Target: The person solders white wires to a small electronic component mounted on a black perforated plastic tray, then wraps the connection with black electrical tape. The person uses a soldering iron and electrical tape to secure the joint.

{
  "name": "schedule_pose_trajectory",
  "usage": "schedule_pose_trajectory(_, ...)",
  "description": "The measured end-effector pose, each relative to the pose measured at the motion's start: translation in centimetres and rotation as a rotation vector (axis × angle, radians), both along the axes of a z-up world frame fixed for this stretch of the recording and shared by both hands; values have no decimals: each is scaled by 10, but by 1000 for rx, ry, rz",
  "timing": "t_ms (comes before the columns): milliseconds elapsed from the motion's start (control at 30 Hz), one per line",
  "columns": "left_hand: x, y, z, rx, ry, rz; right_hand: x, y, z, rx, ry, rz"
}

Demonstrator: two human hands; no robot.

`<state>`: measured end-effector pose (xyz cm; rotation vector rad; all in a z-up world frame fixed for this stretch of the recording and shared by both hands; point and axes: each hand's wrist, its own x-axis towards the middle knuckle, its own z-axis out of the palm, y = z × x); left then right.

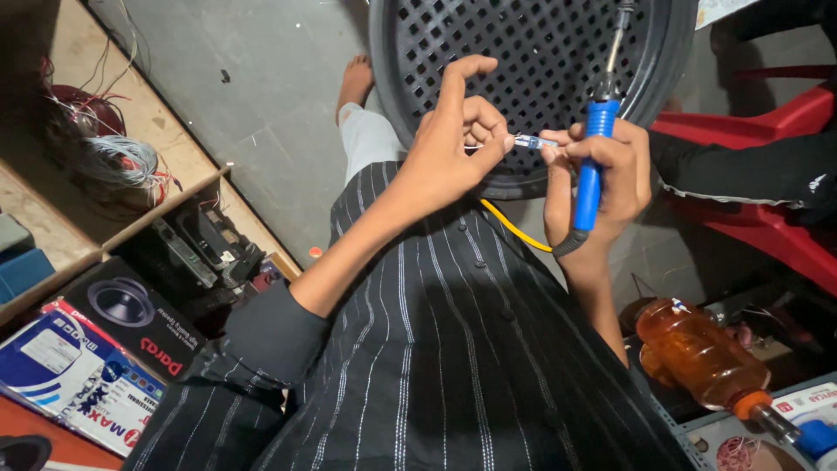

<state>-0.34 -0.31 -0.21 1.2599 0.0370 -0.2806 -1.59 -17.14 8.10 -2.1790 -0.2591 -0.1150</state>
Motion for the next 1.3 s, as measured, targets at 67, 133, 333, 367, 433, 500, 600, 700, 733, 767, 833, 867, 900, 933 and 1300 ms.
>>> schedule_pose_trajectory(67, 1, 1, 1, 22, -15, 0, -1, 2, -1, 9, -3, -10)
schedule_pose_trajectory(133, 1, 2, 2, 34, -19, -2, -2, 2, -1, 19, 5, -18)
schedule_pose_trajectory(333, 1, 5, 7, 60, -45, -13, -4, 3, -2, 55, 30, -40)
schedule_pose_trajectory(367, 1, 5, 8, 60, -58, -10, -5, 3, -3, 75, 40, -48)
schedule_pose_trajectory(433, 0, 6, 10, 61, -52, -12, -6, 3, -4, 115, 70, -61)
schedule_pose_trajectory(500, 0, 6, 11, 67, -17, -24, -7, 3, -5, 152, 99, -71)
schedule_pose_trajectory(600, 1, 7, 13, 75, -38, -27, -7, 4, -6, 187, 106, -80)
schedule_pose_trajectory(700, 2, 7, 14, 51, -56, -23, -8, 5, -7, 189, 93, -90)
schedule_pose_trajectory(733, 2, 7, 15, 58, -44, -22, -8, 6, -8, 186, 89, -94)
schedule_pose_trajectory(767, 2, 7, 15, 62, -34, -21, -8, 7, -8, 173, 86, -100)
schedule_pose_trajectory(833, 2, 7, 15, 61, -20, -17, -8, 8, -8, 155, 76, -104)
schedule_pose_trajectory(867, 2, 7, 15, 55, -17, -13, -8, 8, -7, 149, 69, -102)
schedule_pose_trajectory(900, 2, 7, 15, 51, -15, -10, -8, 8, -8, 146, 65, -103)
schedule_pose_trajectory(933, 1, 7, 14, 51, -15, -9, -8, 9, -8, 143, 62, -104)
schedule_pose_trajectory(1300, 3, 8, 2, -74, 90, -37, -9, 1, -12, 306, 185, -143)
